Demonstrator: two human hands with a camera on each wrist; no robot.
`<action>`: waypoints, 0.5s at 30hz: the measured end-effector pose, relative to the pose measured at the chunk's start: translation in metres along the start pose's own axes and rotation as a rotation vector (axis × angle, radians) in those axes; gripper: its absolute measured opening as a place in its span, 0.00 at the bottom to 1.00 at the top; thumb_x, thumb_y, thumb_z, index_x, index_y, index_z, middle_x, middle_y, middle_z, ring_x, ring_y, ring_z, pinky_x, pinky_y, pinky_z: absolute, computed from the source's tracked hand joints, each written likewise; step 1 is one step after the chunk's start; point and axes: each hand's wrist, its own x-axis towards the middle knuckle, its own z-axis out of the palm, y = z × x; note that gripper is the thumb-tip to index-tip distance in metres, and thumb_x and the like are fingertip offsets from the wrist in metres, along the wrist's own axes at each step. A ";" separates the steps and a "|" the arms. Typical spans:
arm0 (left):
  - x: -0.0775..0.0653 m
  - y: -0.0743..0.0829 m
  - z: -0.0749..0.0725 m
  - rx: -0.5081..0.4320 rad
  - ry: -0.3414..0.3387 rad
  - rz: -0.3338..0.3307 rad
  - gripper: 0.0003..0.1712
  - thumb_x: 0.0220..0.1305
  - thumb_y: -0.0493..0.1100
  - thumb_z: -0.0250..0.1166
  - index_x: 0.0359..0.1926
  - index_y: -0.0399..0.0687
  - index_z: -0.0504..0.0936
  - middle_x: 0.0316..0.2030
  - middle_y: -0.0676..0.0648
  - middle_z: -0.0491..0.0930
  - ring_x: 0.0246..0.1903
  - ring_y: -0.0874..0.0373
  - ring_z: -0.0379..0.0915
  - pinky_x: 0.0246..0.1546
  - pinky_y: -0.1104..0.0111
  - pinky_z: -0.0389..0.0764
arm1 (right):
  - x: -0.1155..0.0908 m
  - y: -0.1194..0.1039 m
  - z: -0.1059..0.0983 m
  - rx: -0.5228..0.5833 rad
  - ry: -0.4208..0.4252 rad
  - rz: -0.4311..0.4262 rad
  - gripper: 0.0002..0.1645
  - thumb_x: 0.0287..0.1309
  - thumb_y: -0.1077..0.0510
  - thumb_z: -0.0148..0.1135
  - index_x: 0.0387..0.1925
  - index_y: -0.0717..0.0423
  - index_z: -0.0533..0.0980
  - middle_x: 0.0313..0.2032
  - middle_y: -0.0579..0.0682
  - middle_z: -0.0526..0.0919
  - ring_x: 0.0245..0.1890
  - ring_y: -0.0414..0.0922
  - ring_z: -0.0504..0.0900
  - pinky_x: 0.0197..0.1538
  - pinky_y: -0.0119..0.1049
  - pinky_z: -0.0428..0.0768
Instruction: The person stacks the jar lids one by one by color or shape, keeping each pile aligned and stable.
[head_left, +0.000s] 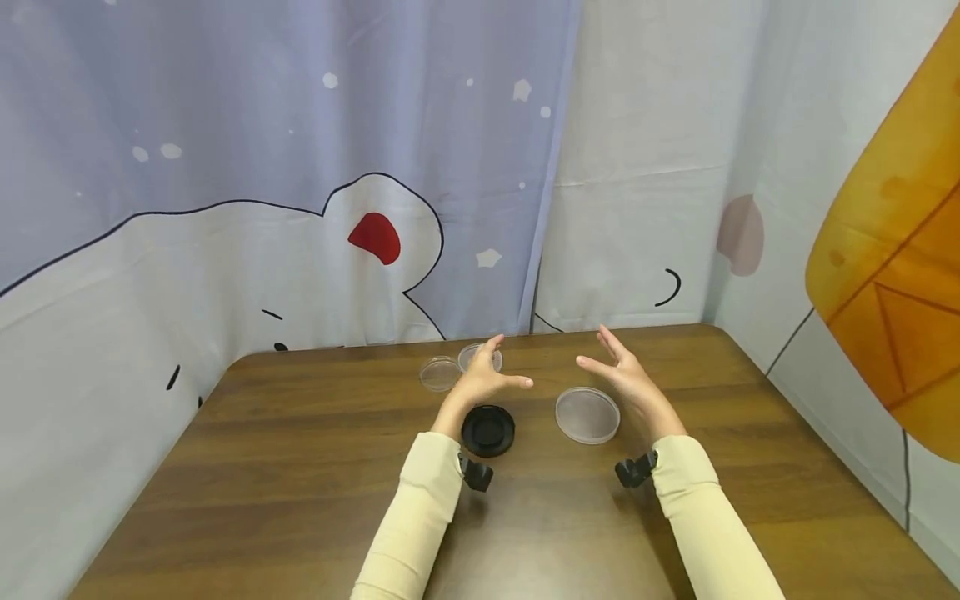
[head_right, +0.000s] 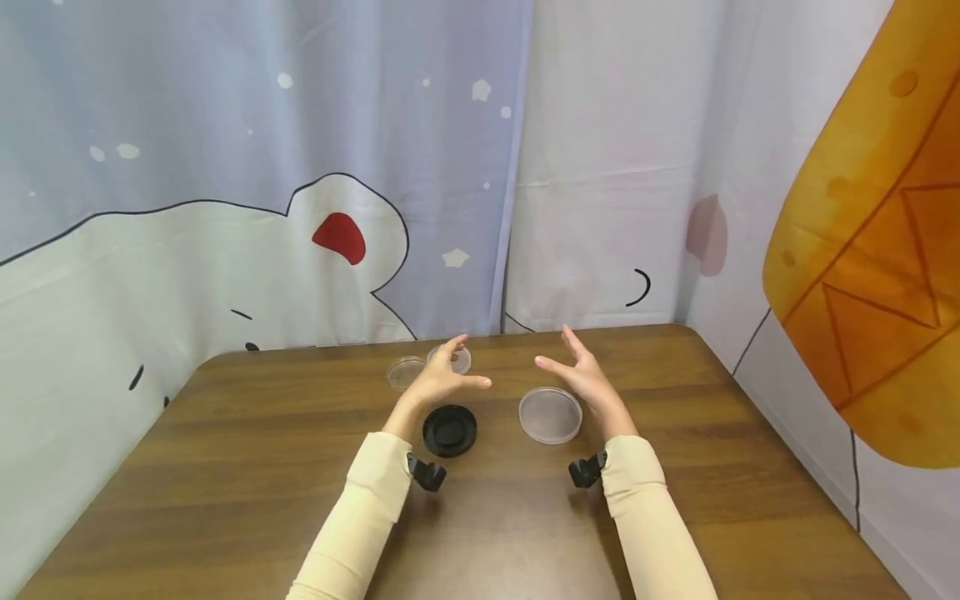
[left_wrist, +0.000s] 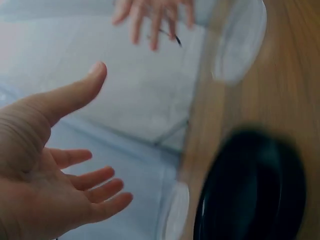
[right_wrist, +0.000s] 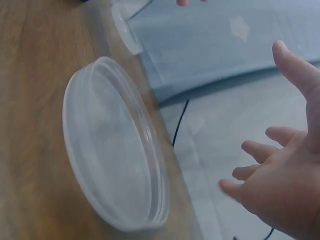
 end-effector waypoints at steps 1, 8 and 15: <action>0.002 -0.004 -0.005 0.028 0.000 -0.007 0.58 0.50 0.48 0.77 0.75 0.43 0.51 0.74 0.36 0.52 0.74 0.36 0.47 0.70 0.44 0.59 | 0.003 -0.004 0.002 -0.027 -0.009 -0.004 0.56 0.62 0.45 0.62 0.78 0.41 0.36 0.78 0.53 0.40 0.78 0.59 0.36 0.74 0.63 0.43; 0.017 -0.029 -0.042 0.254 0.021 -0.113 0.62 0.48 0.52 0.77 0.76 0.41 0.50 0.75 0.34 0.48 0.75 0.33 0.33 0.69 0.33 0.45 | 0.029 -0.026 0.040 -0.017 -0.124 0.005 0.56 0.63 0.47 0.62 0.78 0.47 0.36 0.78 0.54 0.39 0.78 0.58 0.37 0.75 0.60 0.43; 0.029 -0.046 -0.056 0.357 0.000 -0.188 0.62 0.50 0.53 0.76 0.75 0.34 0.48 0.75 0.28 0.40 0.74 0.29 0.24 0.67 0.29 0.33 | 0.054 -0.033 0.083 -0.135 -0.260 0.048 0.59 0.61 0.46 0.63 0.77 0.51 0.33 0.78 0.59 0.38 0.77 0.62 0.39 0.75 0.60 0.47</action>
